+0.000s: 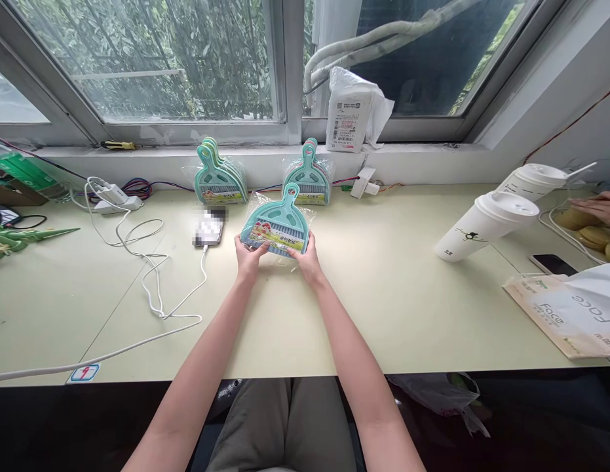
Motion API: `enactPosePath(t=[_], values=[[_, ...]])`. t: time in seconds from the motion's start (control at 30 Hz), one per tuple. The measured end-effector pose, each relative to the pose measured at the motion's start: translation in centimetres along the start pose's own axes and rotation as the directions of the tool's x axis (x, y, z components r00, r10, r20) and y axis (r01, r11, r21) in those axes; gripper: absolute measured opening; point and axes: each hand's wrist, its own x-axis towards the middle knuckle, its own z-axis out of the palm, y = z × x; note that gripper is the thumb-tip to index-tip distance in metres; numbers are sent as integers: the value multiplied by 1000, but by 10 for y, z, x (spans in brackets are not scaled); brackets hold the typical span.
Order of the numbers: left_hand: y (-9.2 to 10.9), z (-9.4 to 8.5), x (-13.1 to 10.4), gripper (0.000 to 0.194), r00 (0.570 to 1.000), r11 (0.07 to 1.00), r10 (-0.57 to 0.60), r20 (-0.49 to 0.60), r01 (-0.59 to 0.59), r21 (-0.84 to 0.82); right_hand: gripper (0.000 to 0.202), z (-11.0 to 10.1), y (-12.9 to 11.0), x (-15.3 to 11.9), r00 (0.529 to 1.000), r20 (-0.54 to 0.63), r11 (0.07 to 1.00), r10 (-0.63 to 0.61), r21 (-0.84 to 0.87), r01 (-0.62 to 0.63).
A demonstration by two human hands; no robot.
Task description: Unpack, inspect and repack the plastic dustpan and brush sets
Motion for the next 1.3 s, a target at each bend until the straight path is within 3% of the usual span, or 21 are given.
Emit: enactPosePath(t=[0.13, 0.23, 0.4, 0.5, 0.57, 0.73, 0.93, 1.0, 1.1, 1.3], values=[[2, -1, -1, 68, 999, 999, -37, 19, 36, 28, 85, -1, 3, 2, 1000, -13, 1000, 10, 4, -10], [7, -6, 0, 66, 985, 993, -117, 124, 114, 32, 86, -5, 5, 4, 999, -33, 1000, -2, 14, 3], [24, -23, 6, 53, 883, 943, -287, 370, 328, -53, 90, -12, 8, 7, 997, -77, 1000, 0, 29, 2], [35, -36, 9, 56, 817, 917, -279, 504, 383, -113, 89, -13, 7, 7, 998, -69, 999, 0, 52, 4], [41, -40, 7, 66, 793, 929, -272, 546, 365, -68, 89, -13, 5, 7, 998, -55, 998, 10, 67, -6], [45, -32, -1, 90, 842, 985, -165, 513, 120, 120, 89, -18, -4, 7, 997, -57, 996, 54, 76, -50], [38, -21, 0, 38, 896, 901, 77, 437, -251, 355, 88, -24, -10, 9, 997, -53, 996, 53, 75, -49], [34, -22, 3, 33, 905, 835, 159, 394, -336, 435, 88, -23, -10, 9, 997, -54, 997, 50, 69, -46], [26, -26, 9, 26, 911, 788, 219, 350, -377, 487, 88, -21, -9, 8, 997, -43, 997, 65, 55, -63], [12, -33, 15, 23, 945, 836, 172, 280, -290, 465, 89, -20, -7, 8, 998, -53, 999, 44, -26, -46]])
